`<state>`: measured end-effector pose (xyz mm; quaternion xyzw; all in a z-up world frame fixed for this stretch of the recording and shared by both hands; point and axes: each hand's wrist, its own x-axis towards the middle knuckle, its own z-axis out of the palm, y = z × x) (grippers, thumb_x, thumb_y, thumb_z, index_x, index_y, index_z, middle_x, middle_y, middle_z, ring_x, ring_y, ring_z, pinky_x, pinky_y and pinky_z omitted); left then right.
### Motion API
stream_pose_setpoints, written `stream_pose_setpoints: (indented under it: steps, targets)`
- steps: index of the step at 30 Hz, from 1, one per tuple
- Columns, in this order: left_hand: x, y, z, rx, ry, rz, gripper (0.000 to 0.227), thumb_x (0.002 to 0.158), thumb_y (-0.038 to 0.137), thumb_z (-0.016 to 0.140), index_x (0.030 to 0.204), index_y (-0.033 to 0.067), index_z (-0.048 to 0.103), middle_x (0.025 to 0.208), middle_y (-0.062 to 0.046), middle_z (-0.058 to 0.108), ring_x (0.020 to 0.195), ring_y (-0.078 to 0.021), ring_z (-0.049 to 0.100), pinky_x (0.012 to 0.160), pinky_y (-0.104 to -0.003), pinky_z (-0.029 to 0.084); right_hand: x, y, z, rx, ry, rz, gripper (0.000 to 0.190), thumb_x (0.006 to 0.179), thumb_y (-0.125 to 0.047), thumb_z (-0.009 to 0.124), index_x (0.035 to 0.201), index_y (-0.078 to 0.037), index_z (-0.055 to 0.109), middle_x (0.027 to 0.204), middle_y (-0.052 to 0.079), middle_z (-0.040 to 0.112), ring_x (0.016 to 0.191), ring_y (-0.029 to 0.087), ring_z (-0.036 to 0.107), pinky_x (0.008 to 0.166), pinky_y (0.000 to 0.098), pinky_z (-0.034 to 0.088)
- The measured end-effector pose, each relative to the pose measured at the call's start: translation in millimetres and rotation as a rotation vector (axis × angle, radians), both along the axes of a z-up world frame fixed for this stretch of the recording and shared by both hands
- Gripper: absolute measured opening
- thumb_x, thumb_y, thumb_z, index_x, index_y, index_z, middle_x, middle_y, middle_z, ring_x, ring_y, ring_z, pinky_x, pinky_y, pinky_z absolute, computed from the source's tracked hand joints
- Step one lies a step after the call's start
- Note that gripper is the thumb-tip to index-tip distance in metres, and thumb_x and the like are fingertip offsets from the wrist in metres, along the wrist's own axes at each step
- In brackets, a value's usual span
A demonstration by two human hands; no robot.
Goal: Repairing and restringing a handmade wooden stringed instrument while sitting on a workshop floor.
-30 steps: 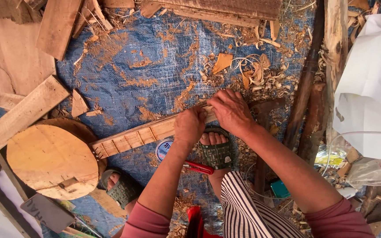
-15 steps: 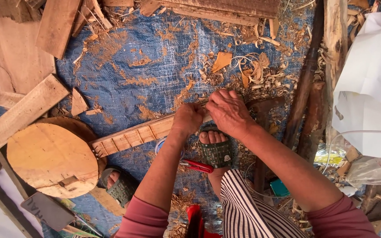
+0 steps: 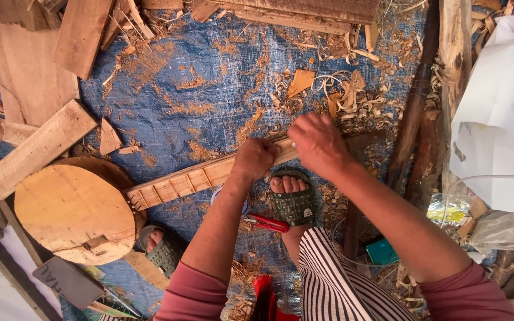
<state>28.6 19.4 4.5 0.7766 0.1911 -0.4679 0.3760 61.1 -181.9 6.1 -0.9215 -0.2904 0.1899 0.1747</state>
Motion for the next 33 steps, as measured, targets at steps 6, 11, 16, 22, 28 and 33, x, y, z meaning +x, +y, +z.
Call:
stream_pose_setpoints:
  steps: [6, 11, 16, 22, 28, 33]
  targets:
    - [-1, -11, 9, 0.145, 0.007, -0.045, 0.031, 0.086, 0.042, 0.057, 0.102, 0.0290, 0.081, 0.097, -0.012, 0.078, 0.107, -0.0366, 0.072, 0.092, -0.047, 0.059, 28, -50, -7, 0.415, 0.631, -0.649, 0.014, 0.105, -0.004, 0.049, 0.113, -0.007, 0.060, 0.075, 0.005, 0.061, 0.068, 0.019, 0.061, 0.061, 0.0300, 0.044]
    - [10, -19, 24, 0.234, 0.011, -0.121, 0.041, 0.090, 0.044, 0.048, 0.109, 0.0258, 0.079, 0.102, -0.012, 0.078, 0.107, -0.0361, 0.073, 0.092, -0.048, 0.060, 26, -31, 14, 0.962, 1.231, -0.968, 0.014, 0.111, -0.014, 0.041, 0.104, -0.017, 0.052, 0.096, 0.006, 0.066, 0.074, 0.016, 0.071, 0.066, 0.0285, 0.058]
    - [11, -22, 33, 0.261, -0.009, -0.150, 0.037, 0.090, 0.040, 0.049, 0.107, 0.0285, 0.080, 0.103, -0.011, 0.078, 0.107, -0.0359, 0.073, 0.090, -0.048, 0.061, 28, -31, -7, 0.917, 1.130, -1.026, 0.015, 0.113, -0.015, 0.036, 0.106, -0.019, 0.048, 0.081, -0.003, 0.052, 0.066, 0.015, 0.065, 0.061, 0.0273, 0.055]
    - [14, -26, 41, 0.323, 0.024, -0.209, 0.039, 0.092, 0.044, 0.047, 0.108, 0.0290, 0.080, 0.100, -0.009, 0.079, 0.103, -0.0332, 0.075, 0.086, -0.045, 0.062, 25, -21, -9, 0.325, 0.472, -0.462, 0.021, 0.099, -0.015, 0.053, 0.119, -0.008, 0.053, 0.096, 0.019, 0.066, 0.097, 0.042, 0.070, 0.080, 0.0536, 0.057]
    - [10, -19, 41, 0.312, -0.114, -0.146, 0.029, 0.093, 0.042, 0.053, 0.101, 0.0301, 0.079, 0.092, -0.010, 0.079, 0.098, -0.0351, 0.076, 0.084, -0.047, 0.062, 41, -21, 38, 0.191, 0.414, -0.399, 0.016, 0.106, -0.017, 0.046, 0.117, -0.009, 0.055, 0.091, 0.031, 0.067, 0.089, 0.053, 0.068, 0.078, 0.0628, 0.055]
    - [-7, -27, 14, 0.470, -0.818, -0.299, 0.025, 0.085, 0.031, 0.080, 0.110, 0.0289, 0.075, 0.095, -0.004, 0.073, 0.091, -0.0226, 0.073, 0.073, -0.034, 0.059, 38, -9, 47, -0.269, 0.236, -0.032, 0.016, 0.104, -0.012, 0.052, 0.109, -0.019, 0.066, 0.085, 0.005, 0.063, 0.078, 0.025, 0.068, 0.069, 0.0409, 0.060]
